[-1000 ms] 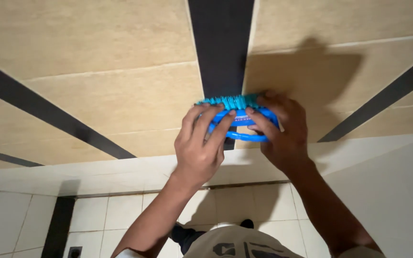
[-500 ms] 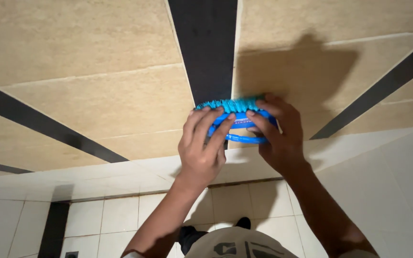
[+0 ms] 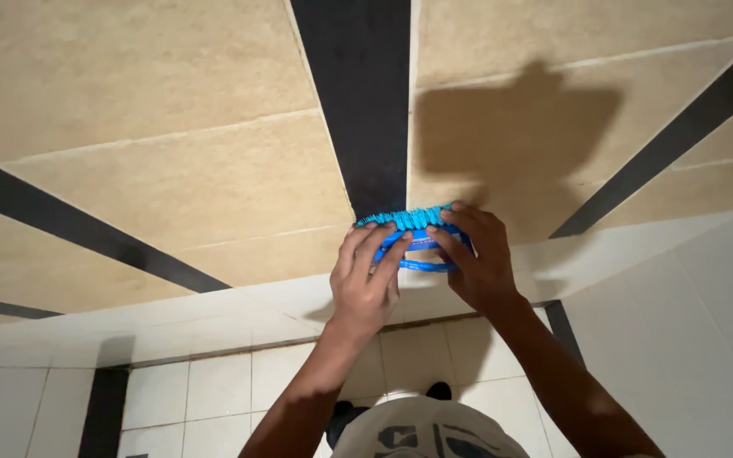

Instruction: The person scrubs the vertical grout lines on a tiled bathroom wall using a blue scrub brush. They move along the wall, scrubbing different sections of the grout lines between the beige and black tiles.

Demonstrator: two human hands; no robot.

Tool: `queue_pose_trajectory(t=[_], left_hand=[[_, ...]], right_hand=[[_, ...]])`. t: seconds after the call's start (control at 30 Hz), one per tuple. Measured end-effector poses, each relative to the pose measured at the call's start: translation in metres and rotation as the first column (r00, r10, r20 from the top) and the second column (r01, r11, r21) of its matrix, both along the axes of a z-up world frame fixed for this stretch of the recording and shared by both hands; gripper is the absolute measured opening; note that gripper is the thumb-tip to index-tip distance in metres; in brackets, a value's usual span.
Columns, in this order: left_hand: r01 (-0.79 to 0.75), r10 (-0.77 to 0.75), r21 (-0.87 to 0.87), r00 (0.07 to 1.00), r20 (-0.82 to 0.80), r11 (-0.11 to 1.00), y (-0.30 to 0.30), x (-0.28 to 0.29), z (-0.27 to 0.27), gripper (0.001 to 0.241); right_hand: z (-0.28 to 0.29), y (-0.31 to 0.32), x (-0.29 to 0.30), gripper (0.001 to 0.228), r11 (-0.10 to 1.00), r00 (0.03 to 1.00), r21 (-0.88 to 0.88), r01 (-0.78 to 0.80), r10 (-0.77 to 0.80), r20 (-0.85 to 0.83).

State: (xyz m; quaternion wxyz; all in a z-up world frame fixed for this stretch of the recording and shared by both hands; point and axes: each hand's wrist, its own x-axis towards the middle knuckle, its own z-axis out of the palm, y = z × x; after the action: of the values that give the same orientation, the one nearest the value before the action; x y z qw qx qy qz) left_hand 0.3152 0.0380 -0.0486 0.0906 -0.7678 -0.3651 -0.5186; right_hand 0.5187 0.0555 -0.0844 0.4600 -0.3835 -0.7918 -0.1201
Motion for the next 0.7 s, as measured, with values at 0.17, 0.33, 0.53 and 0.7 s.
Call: queue_pose_trajectory(t=[0.17,0.33,0.53,0.7], left_hand=[[0.0,0.0,0.011,1.0,0.01,1.0,-0.001,-0.002,0.007,0.039],[0.004,-0.004,0.024,1.0,0.016,1.0,0.0,-0.006,0.035,0.041],[0.008,-0.008,0.05,1.0,0.004,0.999,-0.001,-0.011,0.075,0.046],[-0.001,-0.001,0.078,1.0,0.031,0.997,-0.001,-0.012,0.101,0.043]], right_hand=[[0.014,-0.003,-0.006,0.052,0.999,1.0,0.046,0.021,-0.021,0.015],[0.037,0.001,-0.011,0.051,0.997,0.999,0.074,-0.027,0.028,-0.017],[0.079,-0.01,-0.025,0.051,0.998,0.996,0.047,0.043,-0.04,-0.074],[0.11,-0.013,-0.03,0.048,0.994,0.998,0.104,0.041,-0.036,-0.051]])
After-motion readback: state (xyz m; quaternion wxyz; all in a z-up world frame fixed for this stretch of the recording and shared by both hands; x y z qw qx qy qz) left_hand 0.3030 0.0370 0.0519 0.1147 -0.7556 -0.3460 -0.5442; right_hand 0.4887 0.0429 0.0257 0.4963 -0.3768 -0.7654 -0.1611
